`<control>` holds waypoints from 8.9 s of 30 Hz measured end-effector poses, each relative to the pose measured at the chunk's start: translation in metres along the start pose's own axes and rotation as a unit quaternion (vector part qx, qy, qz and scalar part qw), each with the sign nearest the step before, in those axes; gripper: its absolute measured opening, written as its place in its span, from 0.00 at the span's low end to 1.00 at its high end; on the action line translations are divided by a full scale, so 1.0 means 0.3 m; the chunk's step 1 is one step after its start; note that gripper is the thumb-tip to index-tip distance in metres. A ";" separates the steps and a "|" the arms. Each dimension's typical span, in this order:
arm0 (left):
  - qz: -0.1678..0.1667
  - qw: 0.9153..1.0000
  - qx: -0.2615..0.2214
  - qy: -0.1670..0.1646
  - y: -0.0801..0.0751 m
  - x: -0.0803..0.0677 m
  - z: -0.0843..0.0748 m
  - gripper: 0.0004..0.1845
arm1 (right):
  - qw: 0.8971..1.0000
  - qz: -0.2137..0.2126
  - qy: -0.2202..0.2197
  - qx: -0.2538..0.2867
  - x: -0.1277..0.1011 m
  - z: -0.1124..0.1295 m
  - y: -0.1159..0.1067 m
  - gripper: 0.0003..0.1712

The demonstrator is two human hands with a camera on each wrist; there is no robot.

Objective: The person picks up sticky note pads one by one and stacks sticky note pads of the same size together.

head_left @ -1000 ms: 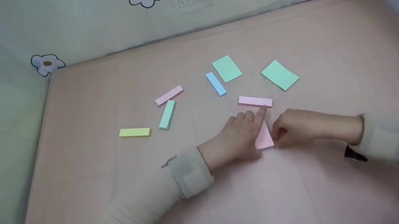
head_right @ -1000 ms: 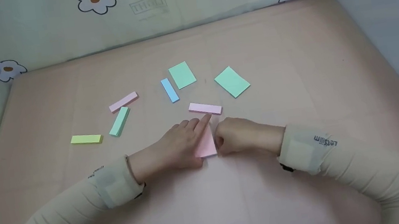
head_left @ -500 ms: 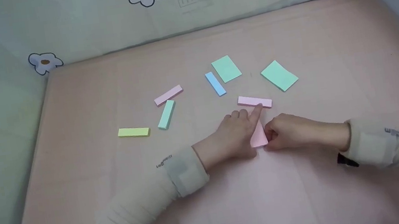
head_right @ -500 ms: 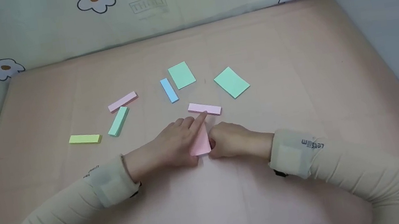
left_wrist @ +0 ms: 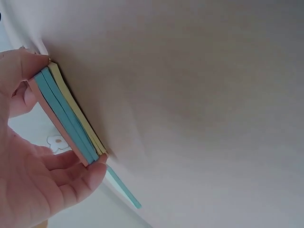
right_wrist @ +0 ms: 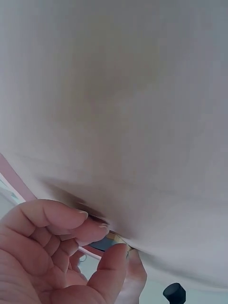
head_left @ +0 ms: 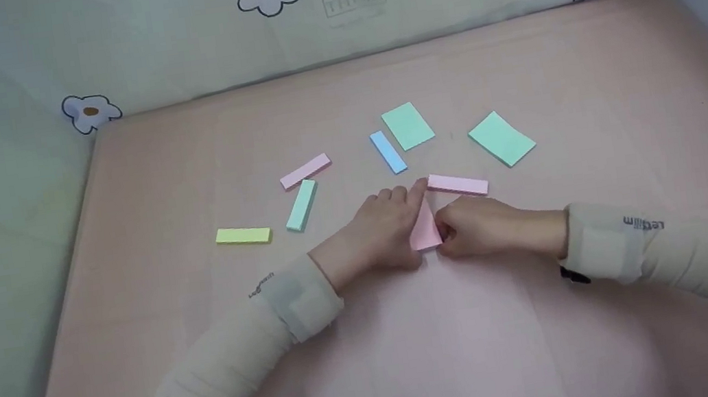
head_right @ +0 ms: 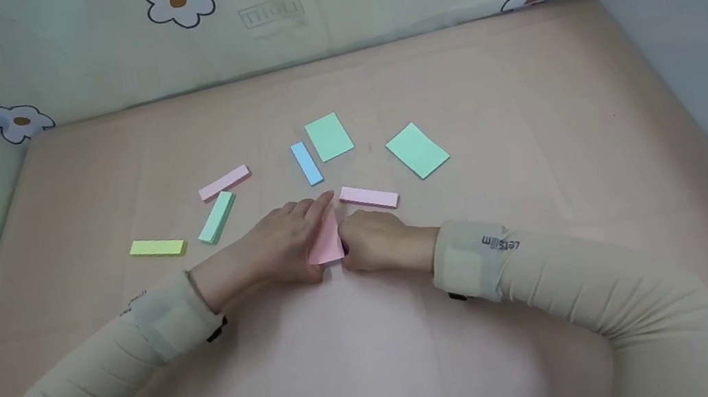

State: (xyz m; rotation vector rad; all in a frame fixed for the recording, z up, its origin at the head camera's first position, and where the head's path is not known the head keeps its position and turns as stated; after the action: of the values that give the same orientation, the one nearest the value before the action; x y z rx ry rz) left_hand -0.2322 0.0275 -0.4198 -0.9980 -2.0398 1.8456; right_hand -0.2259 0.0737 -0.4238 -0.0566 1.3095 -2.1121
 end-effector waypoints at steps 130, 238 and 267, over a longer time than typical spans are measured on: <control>0.017 0.971 -0.197 -0.136 0.041 -0.144 0.191 0.07 | 0.998 0.019 0.002 0.055 0.078 0.057 0.007 0.09; 0.000 0.966 -0.224 -0.127 0.061 -0.132 0.205 0.09 | 0.999 0.014 -0.004 0.039 0.082 0.052 0.019 0.05; 0.007 0.967 -0.218 -0.130 0.060 -0.125 0.209 0.07 | 0.999 0.023 -0.019 0.032 0.089 0.054 0.011 0.10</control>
State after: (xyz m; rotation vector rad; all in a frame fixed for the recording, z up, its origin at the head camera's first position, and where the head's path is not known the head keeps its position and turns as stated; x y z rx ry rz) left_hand -0.2342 -0.0455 -0.4384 -0.9019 -2.6827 1.6394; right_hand -0.2396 0.0455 -0.4260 -0.0381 1.2095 -2.1016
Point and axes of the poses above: each hand's wrist, its own x-axis towards the middle knuckle, its own y-axis out of the palm, z = x × y, the point moved 10 cm from there along x, towards the middle knuckle, and after that the axes turned 5 degrees about -z, right-handed, at the moved point
